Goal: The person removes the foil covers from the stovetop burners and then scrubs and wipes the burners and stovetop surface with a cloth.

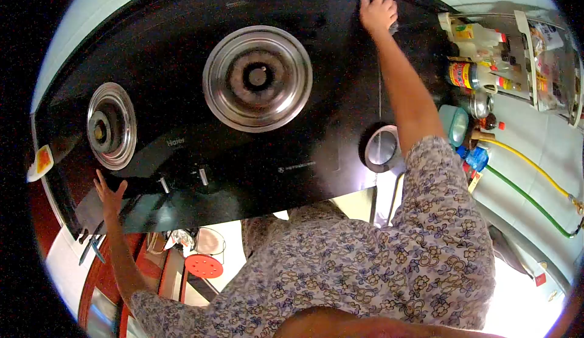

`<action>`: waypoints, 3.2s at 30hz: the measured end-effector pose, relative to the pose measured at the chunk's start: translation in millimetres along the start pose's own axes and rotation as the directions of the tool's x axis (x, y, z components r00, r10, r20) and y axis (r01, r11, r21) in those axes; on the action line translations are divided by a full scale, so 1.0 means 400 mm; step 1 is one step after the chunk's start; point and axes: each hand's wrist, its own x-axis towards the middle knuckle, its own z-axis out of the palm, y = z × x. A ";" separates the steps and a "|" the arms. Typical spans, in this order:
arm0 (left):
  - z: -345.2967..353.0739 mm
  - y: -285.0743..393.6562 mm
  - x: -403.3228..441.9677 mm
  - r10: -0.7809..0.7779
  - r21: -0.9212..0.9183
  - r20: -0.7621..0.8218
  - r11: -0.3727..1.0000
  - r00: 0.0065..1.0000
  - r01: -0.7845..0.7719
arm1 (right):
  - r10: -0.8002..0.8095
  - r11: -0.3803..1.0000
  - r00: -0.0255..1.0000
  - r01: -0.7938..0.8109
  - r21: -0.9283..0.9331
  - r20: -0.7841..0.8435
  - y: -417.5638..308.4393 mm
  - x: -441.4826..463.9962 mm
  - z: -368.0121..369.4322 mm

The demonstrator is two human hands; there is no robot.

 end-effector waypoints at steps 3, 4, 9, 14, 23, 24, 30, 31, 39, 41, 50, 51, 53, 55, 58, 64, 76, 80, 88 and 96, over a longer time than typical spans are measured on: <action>0.002 0.002 -0.002 -0.052 0.044 0.033 0.998 0.998 0.051 | -0.223 0.969 0.975 0.224 0.102 -0.024 -0.038 -0.136 -0.105; 0.002 -0.003 0.002 -0.081 0.089 0.047 0.993 0.996 0.076 | -0.261 0.950 0.965 0.259 0.173 -0.014 -0.057 -0.190 -0.141; -0.031 0.037 0.001 -0.159 0.202 0.111 0.970 0.981 0.135 | -0.304 0.838 0.943 0.197 0.509 0.135 -0.072 -0.354 -0.282; -0.028 0.060 -0.093 -0.137 -0.102 -0.120 0.987 0.983 0.125 | -0.300 0.804 0.953 0.274 0.528 -0.038 -0.097 -0.142 -0.227; -0.095 0.501 -0.331 -0.213 -0.607 -0.187 0.793 0.959 0.058 | -0.320 0.874 0.932 0.223 0.432 0.167 -0.115 -0.377 -0.334; -0.087 0.512 -0.336 -0.209 -0.608 -0.181 0.792 0.961 0.058 | -0.371 0.804 0.916 0.234 0.547 0.153 -0.074 -0.382 -0.350; -0.161 0.668 -0.345 -0.114 -0.697 -0.201 0.715 0.973 -0.060 | -0.069 0.829 0.995 0.014 0.558 0.078 0.307 -0.131 -0.364; -0.162 0.679 -0.346 -0.124 -0.692 -0.185 0.721 0.975 -0.040 | 0.000 0.830 0.990 -0.080 0.552 0.143 0.378 -0.103 -0.319; -0.147 0.753 -0.348 -0.189 -0.756 -0.093 0.652 0.978 0.054 | 0.041 0.998 0.998 -0.043 0.043 0.045 0.237 -0.119 -0.135; -0.125 0.789 -0.333 -0.150 -0.807 -0.105 0.591 0.983 0.004 | -0.127 0.986 0.991 0.131 0.103 -0.044 0.126 -0.144 -0.154; -0.047 1.242 -0.347 0.560 -0.748 0.077 0.579 0.825 -0.324 | -0.011 0.837 0.995 0.061 0.543 -0.096 -0.006 -0.452 -0.290; -0.008 1.285 -0.363 0.637 -0.775 0.113 0.537 0.763 -0.334 | 0.085 0.805 0.996 -0.044 0.591 -0.041 0.006 -0.453 -0.323; 0.061 1.377 -0.399 0.765 -0.777 0.079 0.449 0.639 -0.442 | 0.199 0.795 0.980 -0.145 0.589 -0.027 0.065 -0.433 -0.369; 0.120 1.442 -0.413 0.847 -0.699 0.001 0.381 0.532 -0.606 | 0.315 0.806 0.949 -0.260 0.531 -0.014 0.153 -0.394 -0.369; 0.187 1.513 -0.437 0.809 -0.711 0.125 0.477 0.574 -0.517 | 0.277 0.570 0.917 -0.398 0.719 0.287 0.235 -0.327 -0.387; 0.296 1.591 -0.456 0.683 -0.663 0.105 0.589 0.723 -0.461 | -0.215 0.954 0.939 0.143 0.264 0.268 0.144 -0.403 -0.421; 0.234 1.591 -0.485 0.627 -0.705 0.200 0.625 0.753 -0.333 | 0.132 0.583 0.933 -0.346 0.735 0.335 0.380 -0.315 -0.442; 0.201 1.455 -0.485 0.582 -0.822 0.267 0.553 0.768 -0.133 | 0.069 0.998 0.996 -0.068 -0.016 0.062 0.395 -0.401 -0.320; -0.034 1.167 -0.434 0.221 -0.881 0.422 0.329 0.879 0.341 | -0.375 0.905 0.906 0.312 0.291 0.194 0.079 -0.504 -0.374; -0.159 1.007 -0.314 -0.128 -0.978 0.172 0.098 0.977 0.185 | -0.249 0.679 0.967 0.207 0.704 -0.044 0.050 -0.365 -0.338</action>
